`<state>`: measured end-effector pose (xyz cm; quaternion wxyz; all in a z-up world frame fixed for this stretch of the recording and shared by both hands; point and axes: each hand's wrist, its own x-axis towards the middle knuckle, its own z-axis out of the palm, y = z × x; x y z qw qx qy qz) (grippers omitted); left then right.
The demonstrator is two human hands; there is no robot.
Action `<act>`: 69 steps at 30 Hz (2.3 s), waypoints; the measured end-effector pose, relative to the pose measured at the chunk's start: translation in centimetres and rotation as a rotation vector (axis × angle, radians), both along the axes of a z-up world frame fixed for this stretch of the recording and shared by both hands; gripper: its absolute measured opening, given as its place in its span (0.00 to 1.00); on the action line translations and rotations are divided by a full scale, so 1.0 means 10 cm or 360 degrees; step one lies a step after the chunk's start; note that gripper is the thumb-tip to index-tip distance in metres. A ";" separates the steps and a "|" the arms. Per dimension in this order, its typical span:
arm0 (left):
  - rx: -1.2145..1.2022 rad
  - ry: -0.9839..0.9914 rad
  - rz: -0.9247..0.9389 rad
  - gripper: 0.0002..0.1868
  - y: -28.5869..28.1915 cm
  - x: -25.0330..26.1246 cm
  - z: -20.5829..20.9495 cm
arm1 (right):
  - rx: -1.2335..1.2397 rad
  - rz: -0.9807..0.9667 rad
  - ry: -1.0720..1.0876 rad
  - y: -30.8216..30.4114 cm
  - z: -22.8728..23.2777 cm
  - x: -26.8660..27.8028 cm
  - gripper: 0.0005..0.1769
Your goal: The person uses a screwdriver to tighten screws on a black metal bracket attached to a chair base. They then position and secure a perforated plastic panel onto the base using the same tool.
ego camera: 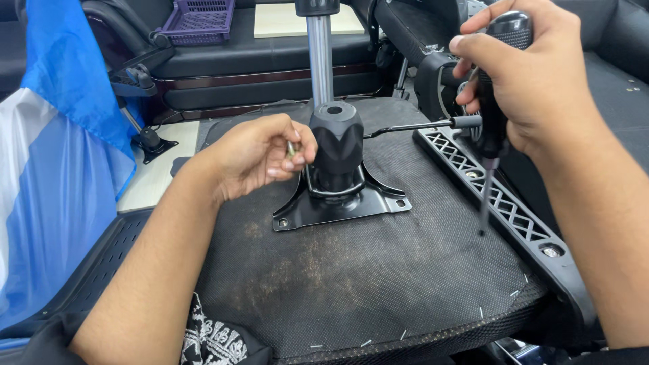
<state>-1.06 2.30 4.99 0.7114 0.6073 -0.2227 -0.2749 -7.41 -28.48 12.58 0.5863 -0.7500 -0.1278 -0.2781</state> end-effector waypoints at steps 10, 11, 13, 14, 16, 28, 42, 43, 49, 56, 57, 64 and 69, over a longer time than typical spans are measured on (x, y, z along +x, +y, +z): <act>0.0112 -0.0214 0.0435 0.17 0.16 -0.05 0.09 | -0.1162 0.0027 -0.0094 0.49 -0.26 -0.01 0.34; 0.0141 -0.0215 0.0443 0.18 0.15 -0.05 0.07 | -0.1243 0.0087 -0.0403 0.60 -0.32 0.05 0.38; 0.0194 -0.0203 0.0442 0.18 0.16 -0.05 0.04 | -0.1331 0.0145 -0.0511 0.69 -0.41 0.13 0.43; 0.0219 -0.0190 0.0432 0.18 0.14 -0.04 0.02 | -0.1342 0.0141 -0.0308 0.74 -0.45 0.16 0.44; 0.0258 -0.0191 0.0426 0.17 0.15 -0.04 0.01 | -0.1351 0.0123 -0.0036 0.78 -0.50 0.20 0.44; 0.0537 -0.0211 0.0176 0.15 0.18 0.00 -0.16 | -0.1354 0.0153 -0.0185 0.86 -0.44 0.35 0.32; 0.0818 -0.0193 0.0089 0.19 0.17 0.05 -0.33 | -0.1701 0.0128 0.0342 1.21 -0.43 0.38 0.22; 0.0844 -0.0240 0.0115 0.18 0.19 0.05 -0.31 | -0.1686 0.0099 0.0320 1.21 -0.46 0.37 0.20; 0.1270 -0.0684 0.0445 0.16 0.54 -0.15 -0.16 | -0.1682 0.0000 0.0237 1.21 -0.55 0.35 0.17; 0.1175 -0.0381 0.1012 0.16 1.61 -0.58 -0.08 | -0.1635 -0.0067 0.0315 1.28 -0.49 0.24 0.19; 0.1207 -0.0263 0.1129 0.15 1.78 -0.60 -0.13 | -0.1636 -0.0084 0.0328 1.30 -0.49 0.22 0.19; 0.1013 0.0117 0.1429 0.13 2.55 -0.49 -0.92 | -0.1621 -0.0137 0.0406 1.32 -0.48 0.20 0.19; 0.0909 0.0246 0.1452 0.13 2.72 -0.43 -1.50 | -0.1615 -0.0147 0.0392 1.37 -0.48 0.20 0.17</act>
